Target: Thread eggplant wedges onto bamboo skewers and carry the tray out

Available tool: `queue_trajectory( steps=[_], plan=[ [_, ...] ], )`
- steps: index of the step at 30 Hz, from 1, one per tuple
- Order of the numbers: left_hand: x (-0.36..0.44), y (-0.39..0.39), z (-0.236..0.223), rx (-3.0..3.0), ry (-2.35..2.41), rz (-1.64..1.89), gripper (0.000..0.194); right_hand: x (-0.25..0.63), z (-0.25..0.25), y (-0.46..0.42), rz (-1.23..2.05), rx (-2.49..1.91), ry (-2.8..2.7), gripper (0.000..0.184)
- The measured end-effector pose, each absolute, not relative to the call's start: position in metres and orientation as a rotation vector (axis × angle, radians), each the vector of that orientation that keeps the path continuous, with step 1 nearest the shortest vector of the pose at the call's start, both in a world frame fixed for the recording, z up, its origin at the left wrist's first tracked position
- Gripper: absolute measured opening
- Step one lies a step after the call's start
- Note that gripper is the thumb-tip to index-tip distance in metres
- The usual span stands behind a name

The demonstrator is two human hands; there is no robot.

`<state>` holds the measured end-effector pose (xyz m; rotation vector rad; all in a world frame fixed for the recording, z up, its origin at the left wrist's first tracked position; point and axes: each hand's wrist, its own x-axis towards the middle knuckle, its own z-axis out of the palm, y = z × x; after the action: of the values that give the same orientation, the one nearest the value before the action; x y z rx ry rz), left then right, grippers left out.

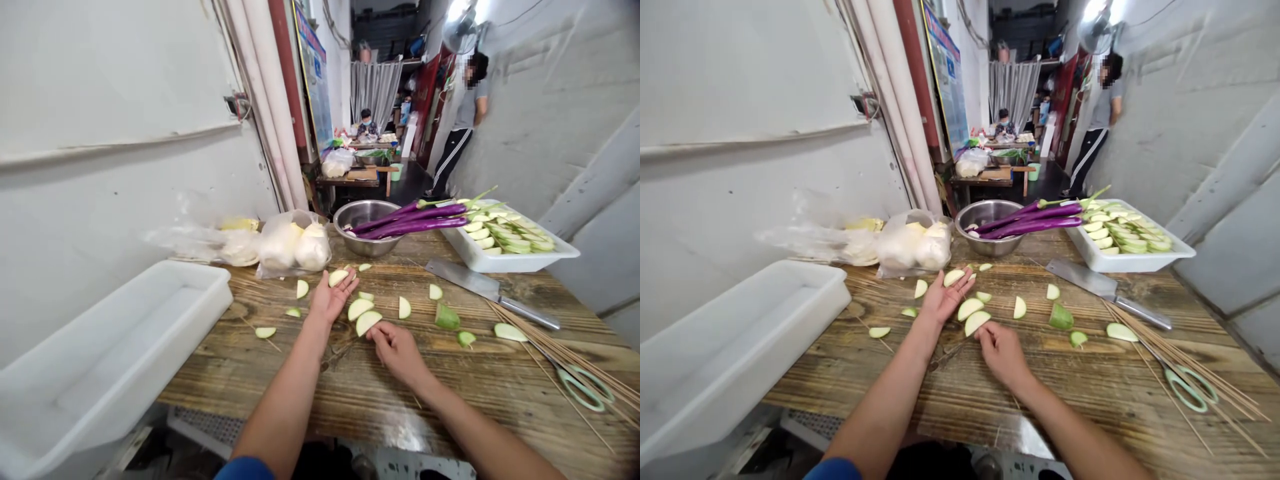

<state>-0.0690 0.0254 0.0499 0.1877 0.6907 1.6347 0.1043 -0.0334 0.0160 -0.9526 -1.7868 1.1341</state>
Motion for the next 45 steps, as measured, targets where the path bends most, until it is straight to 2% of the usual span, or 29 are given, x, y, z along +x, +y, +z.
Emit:
queue_trajectory(
  steps=[14,45],
  plan=[
    [-0.0727,0.0267,0.0460,0.151,0.672,1.610,0.035,0.1033,0.0088,-0.0307,1.130,-0.975,-1.812,0.025],
    [-0.0703,0.0216,0.0428,0.408,0.824,1.617,0.026,0.1029,0.0077,-0.0302,1.118,-0.994,-1.853,0.030]
  ],
)
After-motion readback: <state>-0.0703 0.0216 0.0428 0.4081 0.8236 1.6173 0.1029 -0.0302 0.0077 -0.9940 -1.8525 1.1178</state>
